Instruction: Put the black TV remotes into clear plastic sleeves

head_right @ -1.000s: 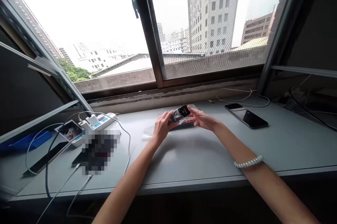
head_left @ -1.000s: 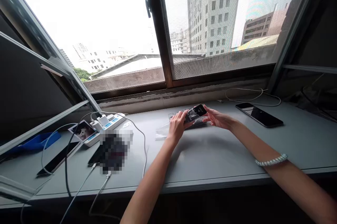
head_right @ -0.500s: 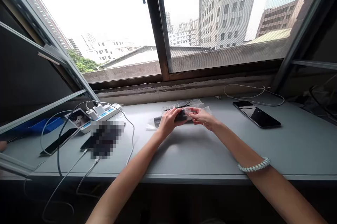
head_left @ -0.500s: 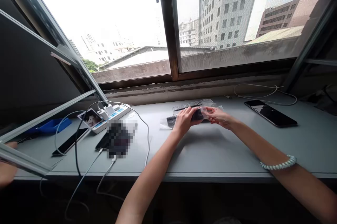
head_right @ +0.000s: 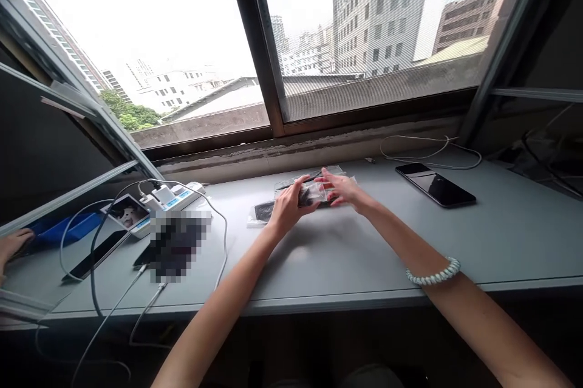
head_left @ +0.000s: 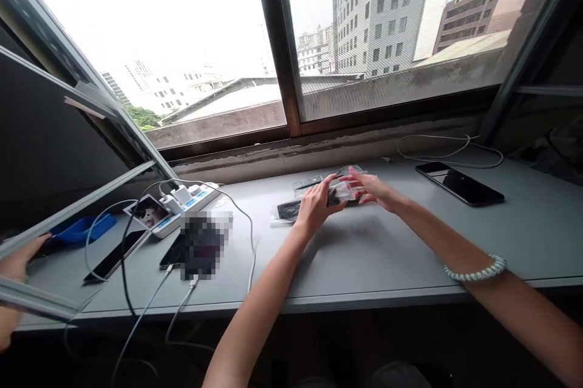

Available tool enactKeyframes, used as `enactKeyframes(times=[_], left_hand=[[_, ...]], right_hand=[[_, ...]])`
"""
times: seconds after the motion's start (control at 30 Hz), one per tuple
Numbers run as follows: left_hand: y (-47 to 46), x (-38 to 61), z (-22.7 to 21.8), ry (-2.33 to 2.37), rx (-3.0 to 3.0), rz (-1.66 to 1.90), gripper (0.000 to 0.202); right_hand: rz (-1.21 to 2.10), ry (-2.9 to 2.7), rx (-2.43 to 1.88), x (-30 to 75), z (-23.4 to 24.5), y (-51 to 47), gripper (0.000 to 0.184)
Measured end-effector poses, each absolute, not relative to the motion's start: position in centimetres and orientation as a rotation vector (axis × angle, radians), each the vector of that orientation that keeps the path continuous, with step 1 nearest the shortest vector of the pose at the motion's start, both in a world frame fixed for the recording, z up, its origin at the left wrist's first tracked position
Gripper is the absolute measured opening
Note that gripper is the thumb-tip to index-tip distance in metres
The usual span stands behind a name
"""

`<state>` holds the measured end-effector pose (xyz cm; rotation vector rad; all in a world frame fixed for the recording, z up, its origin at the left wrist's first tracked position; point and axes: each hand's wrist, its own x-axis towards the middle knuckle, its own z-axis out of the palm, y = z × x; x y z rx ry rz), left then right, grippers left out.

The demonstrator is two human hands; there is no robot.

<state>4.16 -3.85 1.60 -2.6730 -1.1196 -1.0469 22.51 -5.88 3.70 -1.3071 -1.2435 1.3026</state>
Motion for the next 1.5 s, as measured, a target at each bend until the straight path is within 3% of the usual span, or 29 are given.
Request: enactKeyframes(times=[0.13,0.3,0.63,0.8,1.0,1.33,1.5], left_hand=[[-3.6,4.2,1.2,-1.140,-2.730,-1.039,0.085],[-3.6,4.1,1.1,-1.115,-2.804,-1.001,0.091],[-3.2,3.2,1.9,-1.232,-2.710,-0.860,0.065],[-3.2,3.2,1.6,-1.205,-2.783,-0.707,0.043],[-3.8,2.9,2.0,-1.204,-2.774,-0.579,0.050],[-4.2,3.3,1.8,-1.145,-2.835,-0.631,0.050],[-3.8,3.3,2.0,-1.254,-2.679,-0.772,0.035]], right_hand=[[1.276,-1.595,-1.288,21.9,3.3,-6.3,0.046],[1.176,-1.601,-1.267,22.2,2.4,-5.9,0.042],[1.063,-1.114,-1.327,24.2,4.0,-4.9,0.024],[0.941,-1.084,-1.512,25.3,4.3,-4.7,0.026],[1.026,-1.374,-1.526,25.3,3.7,-5.4,0.040],[1.078,-1.596,-1.435,25.0,2.7,-5.5,0.024],[1.030,-1.537,-1.427,25.2,2.8,-5.5,0.023]])
